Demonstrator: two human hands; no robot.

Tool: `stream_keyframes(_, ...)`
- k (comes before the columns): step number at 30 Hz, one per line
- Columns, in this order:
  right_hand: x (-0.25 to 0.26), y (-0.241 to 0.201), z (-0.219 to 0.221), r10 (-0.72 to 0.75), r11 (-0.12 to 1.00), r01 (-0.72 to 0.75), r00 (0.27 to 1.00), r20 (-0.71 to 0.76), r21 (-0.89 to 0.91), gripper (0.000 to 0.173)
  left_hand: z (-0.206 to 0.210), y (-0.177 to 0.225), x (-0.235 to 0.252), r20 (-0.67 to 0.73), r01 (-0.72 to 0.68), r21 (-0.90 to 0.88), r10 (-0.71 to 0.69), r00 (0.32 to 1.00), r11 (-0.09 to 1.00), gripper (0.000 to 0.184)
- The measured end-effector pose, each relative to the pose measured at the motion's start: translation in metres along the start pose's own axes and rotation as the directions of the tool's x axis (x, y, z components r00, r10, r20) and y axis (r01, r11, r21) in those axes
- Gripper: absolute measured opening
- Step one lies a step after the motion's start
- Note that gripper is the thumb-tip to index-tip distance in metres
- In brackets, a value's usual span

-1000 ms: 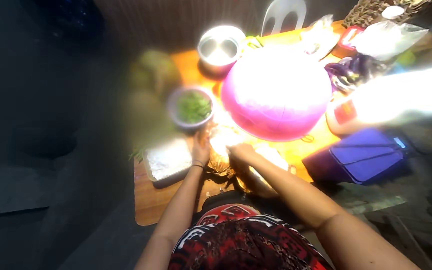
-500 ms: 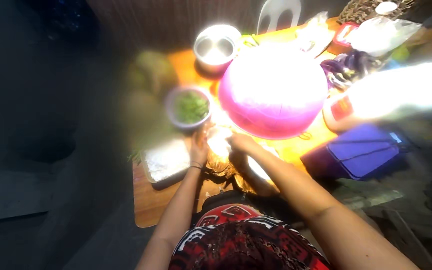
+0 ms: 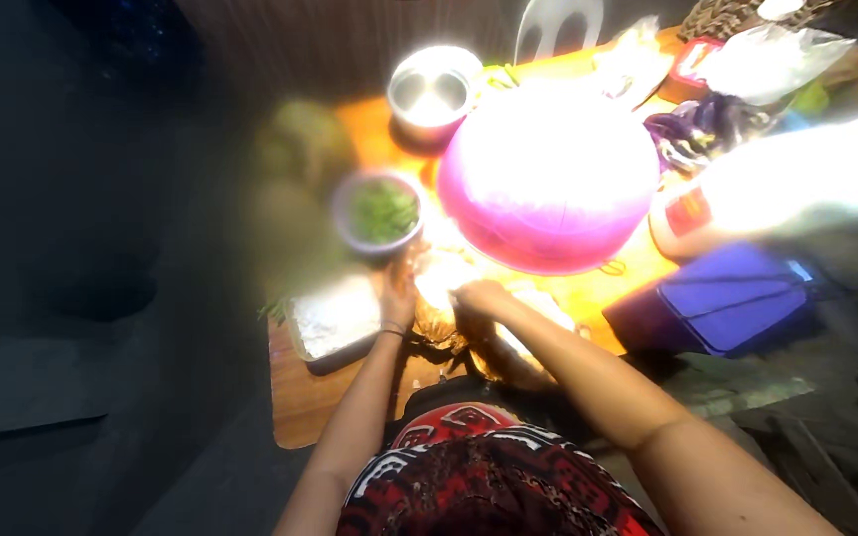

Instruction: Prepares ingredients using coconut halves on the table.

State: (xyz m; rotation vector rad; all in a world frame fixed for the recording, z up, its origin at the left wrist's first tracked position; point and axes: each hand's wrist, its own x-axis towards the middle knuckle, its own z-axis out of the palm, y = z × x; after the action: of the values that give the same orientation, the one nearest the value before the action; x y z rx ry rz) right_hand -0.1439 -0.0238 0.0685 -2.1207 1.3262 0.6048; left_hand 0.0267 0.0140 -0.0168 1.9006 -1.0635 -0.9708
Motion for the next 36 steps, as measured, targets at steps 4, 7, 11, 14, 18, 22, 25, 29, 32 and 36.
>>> stream_keyframes(4,0.0,0.006,-0.024,0.071,0.997,-0.071,0.997,-0.005,-0.01,0.027,0.003,0.007,0.005,0.025,0.041,0.006,-0.041,0.999,0.999,0.061)
stream_keyframes(7,0.006,-0.007,-0.017,0.104,0.995,-0.102,0.985,-0.136,0.021,0.046,0.003,0.015,0.009,0.04,0.059,0.019,-0.059,0.997,0.998,0.063)
stream_keyframes(11,-0.006,-0.012,-0.001,0.088,0.995,-0.091,0.994,-0.061,-0.047,0.045,-0.001,0.028,0.01,0.073,0.077,0.05,-0.081,0.994,0.996,0.062)
stream_keyframes(14,-0.003,-0.012,-0.015,0.099,0.989,-0.103,0.994,-0.044,-0.102,0.028,-0.001,0.029,0.009,0.074,0.074,0.061,-0.078,0.994,0.995,0.061)
stream_keyframes(18,0.012,-0.011,-0.004,0.074,0.995,-0.085,0.98,-0.187,-0.055,0.057,-0.002,0.023,0.011,0.081,0.057,0.046,-0.061,0.995,0.997,0.061)
stream_keyframes(22,-0.007,-0.012,-0.004,0.099,0.987,-0.104,0.994,-0.048,-0.122,0.04,-0.003,0.025,0.011,0.092,0.062,0.065,-0.068,0.993,0.996,0.06)
stream_keyframes(25,-0.004,-0.007,-0.018,0.116,0.984,-0.124,0.991,-0.071,-0.128,0.031,-0.002,0.023,0.011,0.078,0.081,0.056,-0.085,0.993,0.995,0.062)
stream_keyframes(29,0.011,-0.003,-0.002,0.085,0.992,-0.1,0.982,-0.169,-0.083,0.054,-0.002,0.022,0.011,0.081,0.083,0.051,-0.087,0.993,0.995,0.061)
stream_keyframes(32,-0.002,-0.007,-0.003,0.112,0.985,-0.121,0.991,-0.079,-0.124,0.046,-0.003,0.028,0.011,0.091,0.085,0.051,-0.089,0.992,0.995,0.061)
stream_keyframes(36,-0.004,-0.009,-0.022,0.127,0.981,-0.134,0.99,-0.056,-0.143,0.03,-0.002,0.023,0.012,0.077,0.065,0.052,-0.069,0.995,0.996,0.061)
